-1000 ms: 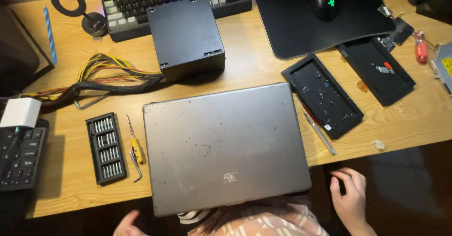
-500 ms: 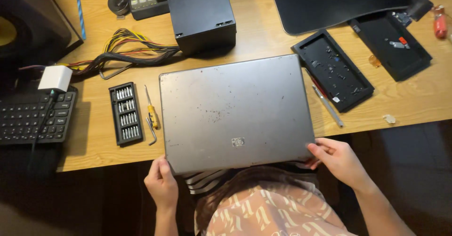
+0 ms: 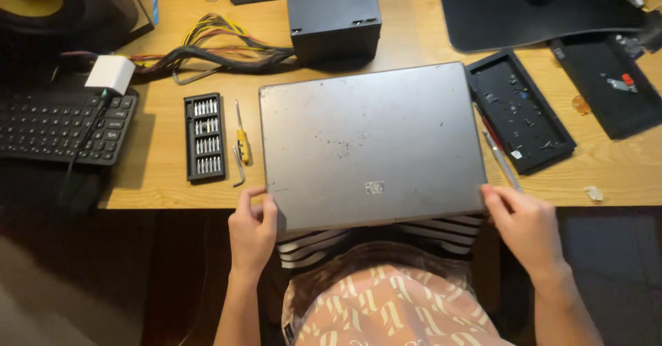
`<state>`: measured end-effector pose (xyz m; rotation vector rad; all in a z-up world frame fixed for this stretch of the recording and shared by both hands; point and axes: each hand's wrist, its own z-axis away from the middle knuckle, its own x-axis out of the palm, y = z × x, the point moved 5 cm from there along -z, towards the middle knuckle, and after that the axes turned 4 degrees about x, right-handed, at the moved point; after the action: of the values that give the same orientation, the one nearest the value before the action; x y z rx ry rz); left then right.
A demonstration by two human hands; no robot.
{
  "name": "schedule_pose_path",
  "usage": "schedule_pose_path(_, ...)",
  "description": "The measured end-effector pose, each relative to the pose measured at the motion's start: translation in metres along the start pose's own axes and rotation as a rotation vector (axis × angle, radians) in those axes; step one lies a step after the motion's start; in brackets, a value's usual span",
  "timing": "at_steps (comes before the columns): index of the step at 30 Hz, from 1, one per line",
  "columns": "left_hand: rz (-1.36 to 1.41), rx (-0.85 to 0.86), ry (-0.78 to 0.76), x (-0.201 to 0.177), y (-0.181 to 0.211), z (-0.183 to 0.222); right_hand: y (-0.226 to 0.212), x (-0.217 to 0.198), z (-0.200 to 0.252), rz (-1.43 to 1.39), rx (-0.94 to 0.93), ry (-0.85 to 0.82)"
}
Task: Replacing or reassembling internal components of a laptop including the hard drive and battery.
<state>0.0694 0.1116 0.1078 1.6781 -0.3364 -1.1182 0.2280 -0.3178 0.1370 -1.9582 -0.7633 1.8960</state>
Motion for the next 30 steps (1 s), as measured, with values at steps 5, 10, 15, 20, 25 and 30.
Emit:
schedule_pose_path(5,0.164,-0.190,-0.062,-0.010,0.038,-0.025,-0.052,0.002,-0.034,-0.060,-0.185,0.065)
schedule_pose_path(10,-0.226,-0.186,-0.155,-0.009,0.039,-0.042,-0.067,0.014,-0.043,-0.025,-0.183,0.085)
schedule_pose_path(15,-0.381,0.110,-0.234,-0.008,0.039,-0.066,-0.034,0.034,-0.043,-0.079,-0.146,0.075)
schedule_pose_path(20,-0.460,0.181,-0.209,-0.008,0.034,-0.078,-0.031,0.038,-0.042,-0.075,-0.193,0.080)
schedule_pose_path(25,-0.563,0.239,-0.226,-0.011,0.048,-0.087,-0.005,0.044,-0.044,0.004,-0.237,0.081)
schedule_pose_path(30,-0.772,0.567,0.481,-0.092,0.063,-0.114,0.009,0.034,-0.055,0.183,-0.343,0.101)
